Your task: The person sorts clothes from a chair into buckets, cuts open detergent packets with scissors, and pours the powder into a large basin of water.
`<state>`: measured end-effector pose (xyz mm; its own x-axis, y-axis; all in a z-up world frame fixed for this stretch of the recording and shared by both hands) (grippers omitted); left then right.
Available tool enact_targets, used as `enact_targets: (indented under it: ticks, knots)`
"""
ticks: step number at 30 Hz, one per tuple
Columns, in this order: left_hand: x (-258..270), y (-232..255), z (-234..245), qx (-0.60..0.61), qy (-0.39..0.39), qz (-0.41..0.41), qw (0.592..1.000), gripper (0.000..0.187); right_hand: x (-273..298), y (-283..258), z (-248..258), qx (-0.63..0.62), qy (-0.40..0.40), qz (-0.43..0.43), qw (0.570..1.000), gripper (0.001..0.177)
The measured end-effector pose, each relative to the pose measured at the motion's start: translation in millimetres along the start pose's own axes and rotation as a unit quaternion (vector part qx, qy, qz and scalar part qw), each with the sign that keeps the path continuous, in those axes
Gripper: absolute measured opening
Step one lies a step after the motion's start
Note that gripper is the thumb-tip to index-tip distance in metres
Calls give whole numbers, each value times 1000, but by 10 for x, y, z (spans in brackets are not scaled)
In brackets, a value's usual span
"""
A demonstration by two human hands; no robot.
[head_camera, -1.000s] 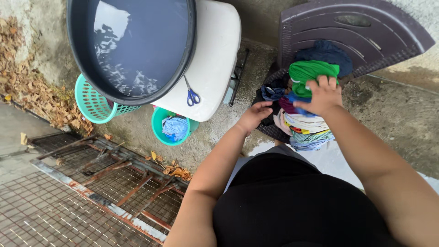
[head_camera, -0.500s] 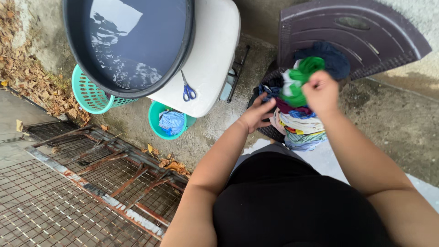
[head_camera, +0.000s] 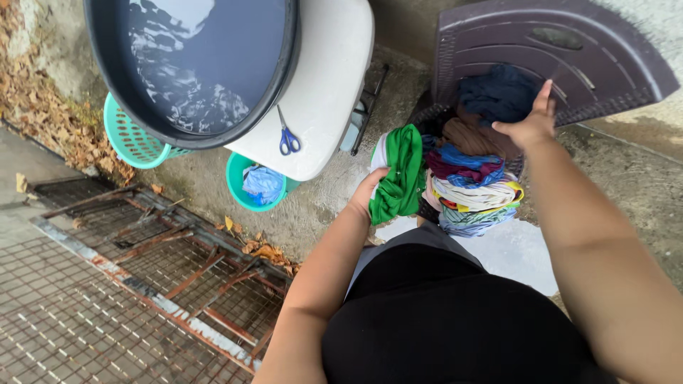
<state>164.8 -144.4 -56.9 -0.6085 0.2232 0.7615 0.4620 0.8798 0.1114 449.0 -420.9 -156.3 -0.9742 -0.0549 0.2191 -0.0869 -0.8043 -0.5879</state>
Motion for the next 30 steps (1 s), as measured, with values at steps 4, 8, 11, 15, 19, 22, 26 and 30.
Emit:
enact_targets:
  ticks: [4,8,11,15,19,22,26,30]
  knots:
    - [76,17,85,-14,4,-22,1000,51,-49,-156,52,195,-42,-54,978,143]
    - [155,35,71,10,-2,-3,1000,51,-121,-82,99,221,-6,9,975,97]
    - [206,47,86,4,-10,-26,1000,50,-178,29,104,166,3,47,985,84]
    - [222,100,224,40,-22,-15,999,52,-70,-21,125,45,91,75,992,59]
    - [349,157,371,56,-59,-8,997,55,122,3,150,-422,-17,-212,881,60]
    - [387,241,398,62,-51,-39,996,55,287,-31,203,-680,-239,-287,630,46]
    - [544,213,580,65,-66,-41,995,56,573,-248,340,-610,-263,-255,702,70]
    - [713,175,827,128,-179,10,975,54,934,-834,632,-630,-328,-139,690,106]
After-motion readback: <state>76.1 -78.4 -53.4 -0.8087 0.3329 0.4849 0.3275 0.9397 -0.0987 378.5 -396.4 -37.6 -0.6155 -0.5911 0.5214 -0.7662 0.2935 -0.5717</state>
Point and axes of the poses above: each hand's wrist, its own x-axis away from the middle knuckle, its own z-axis out of the back of the hand, y = z × x, the point moved 2 cm from there along -x, towards the middle knuckle, and after that the axes turned 11 degrees about y, right-handed, at the moved point
